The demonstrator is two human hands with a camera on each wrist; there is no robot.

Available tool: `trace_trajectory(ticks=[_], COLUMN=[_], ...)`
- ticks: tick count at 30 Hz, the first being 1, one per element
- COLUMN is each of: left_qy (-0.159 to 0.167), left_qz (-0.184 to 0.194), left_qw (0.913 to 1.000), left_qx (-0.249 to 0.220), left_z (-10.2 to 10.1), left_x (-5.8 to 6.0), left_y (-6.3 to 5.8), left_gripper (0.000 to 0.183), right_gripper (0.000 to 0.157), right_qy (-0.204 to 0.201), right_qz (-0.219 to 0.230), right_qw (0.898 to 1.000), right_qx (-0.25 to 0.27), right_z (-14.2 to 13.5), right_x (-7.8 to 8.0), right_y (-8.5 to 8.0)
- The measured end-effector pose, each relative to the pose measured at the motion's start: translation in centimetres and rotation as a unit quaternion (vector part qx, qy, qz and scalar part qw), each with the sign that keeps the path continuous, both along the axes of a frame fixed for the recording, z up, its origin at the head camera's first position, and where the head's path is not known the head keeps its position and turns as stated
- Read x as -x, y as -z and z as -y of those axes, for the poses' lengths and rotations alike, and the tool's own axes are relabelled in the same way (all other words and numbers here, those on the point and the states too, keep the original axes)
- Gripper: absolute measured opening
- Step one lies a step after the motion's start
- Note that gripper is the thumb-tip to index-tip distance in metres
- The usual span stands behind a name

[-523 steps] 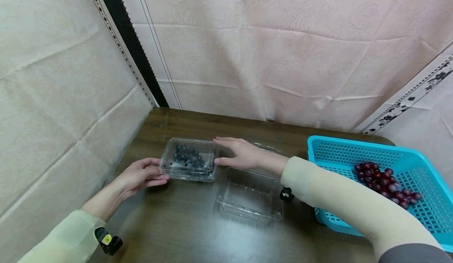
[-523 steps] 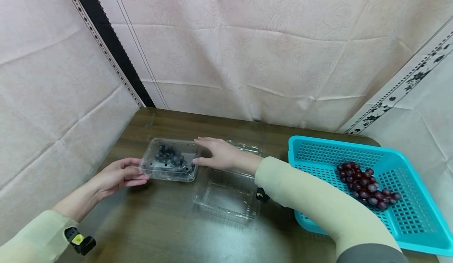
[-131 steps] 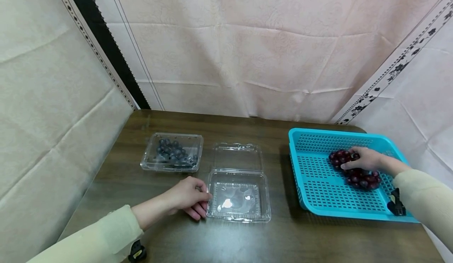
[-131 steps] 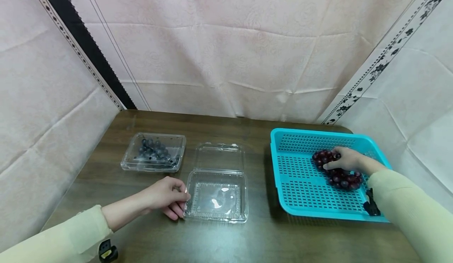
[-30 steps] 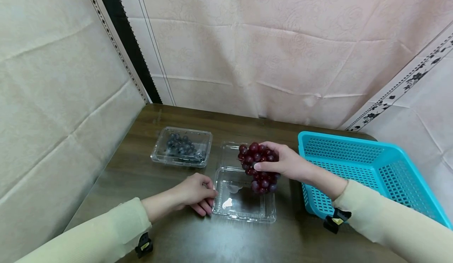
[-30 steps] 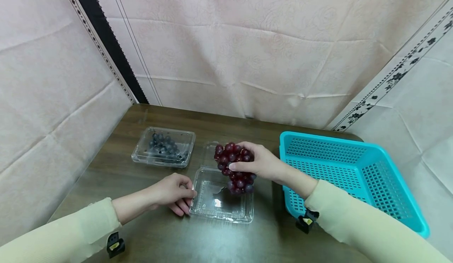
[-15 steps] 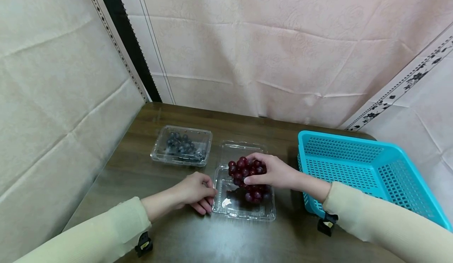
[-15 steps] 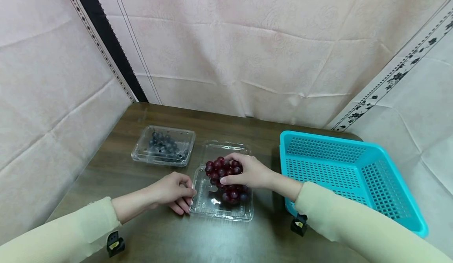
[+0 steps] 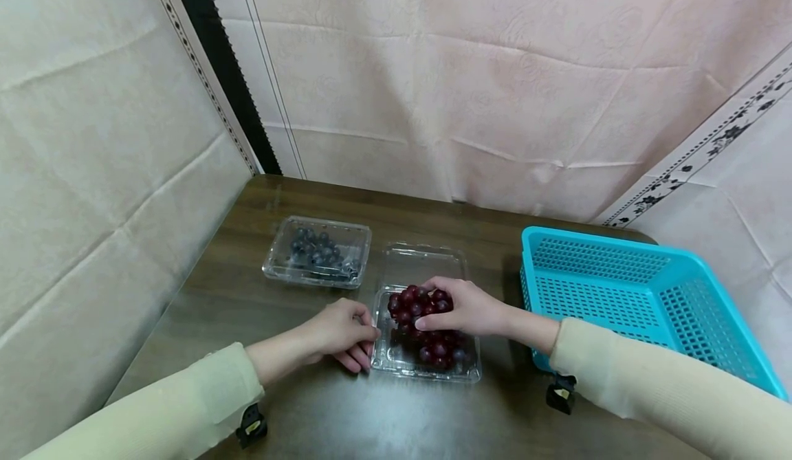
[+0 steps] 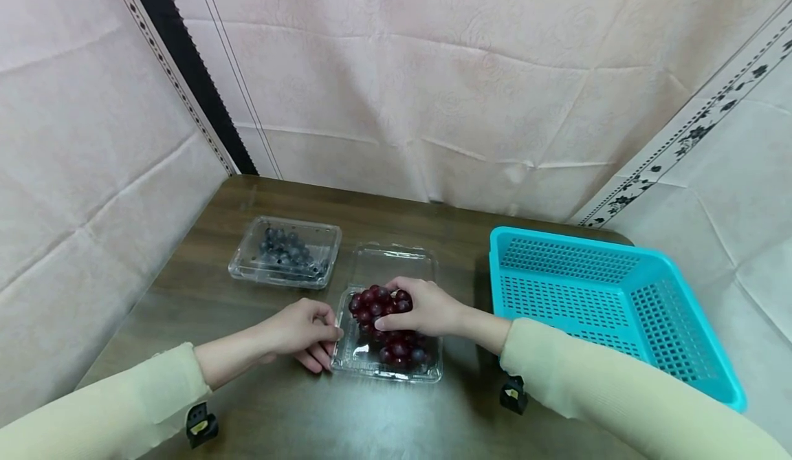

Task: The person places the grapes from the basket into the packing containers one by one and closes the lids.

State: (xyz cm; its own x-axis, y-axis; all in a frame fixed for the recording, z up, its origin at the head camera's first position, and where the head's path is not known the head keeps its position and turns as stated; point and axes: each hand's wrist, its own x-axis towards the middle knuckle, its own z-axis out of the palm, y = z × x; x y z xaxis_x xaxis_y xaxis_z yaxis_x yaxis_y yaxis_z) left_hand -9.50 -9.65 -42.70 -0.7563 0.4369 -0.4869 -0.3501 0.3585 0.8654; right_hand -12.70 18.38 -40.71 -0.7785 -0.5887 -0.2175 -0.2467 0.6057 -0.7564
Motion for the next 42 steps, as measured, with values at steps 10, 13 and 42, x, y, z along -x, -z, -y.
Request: trace_trajectory(ticks=[10, 13, 42], left_qy=[-0.005, -0.006, -0.007], left_qz=[0.003, 0.003, 0.011], left_qw=[1.0000, 1.0000, 0.9999], left_qx=[-0.002, -0.002, -0.003], left_z=[0.1, 0.0, 0.0], left_x=[0.0, 0.0, 0.2], left_y=[0.1, 0.2, 0.2], left_gripper=[0.010, 0.010, 0.010], right_gripper=[0.054, 0.051, 0.067], right_qy=[-0.024, -0.038, -0.107], right_qz=[-0.056, -0.071, -0.100], right_qw=[0.997, 0.995, 0.977], right_qx=[-0.041, -0.051, -0.152], right_z=[1.0, 1.4, 0.2], right_x=[0.7, 0.8, 0.1], right_y=[0.7, 0.7, -2.9])
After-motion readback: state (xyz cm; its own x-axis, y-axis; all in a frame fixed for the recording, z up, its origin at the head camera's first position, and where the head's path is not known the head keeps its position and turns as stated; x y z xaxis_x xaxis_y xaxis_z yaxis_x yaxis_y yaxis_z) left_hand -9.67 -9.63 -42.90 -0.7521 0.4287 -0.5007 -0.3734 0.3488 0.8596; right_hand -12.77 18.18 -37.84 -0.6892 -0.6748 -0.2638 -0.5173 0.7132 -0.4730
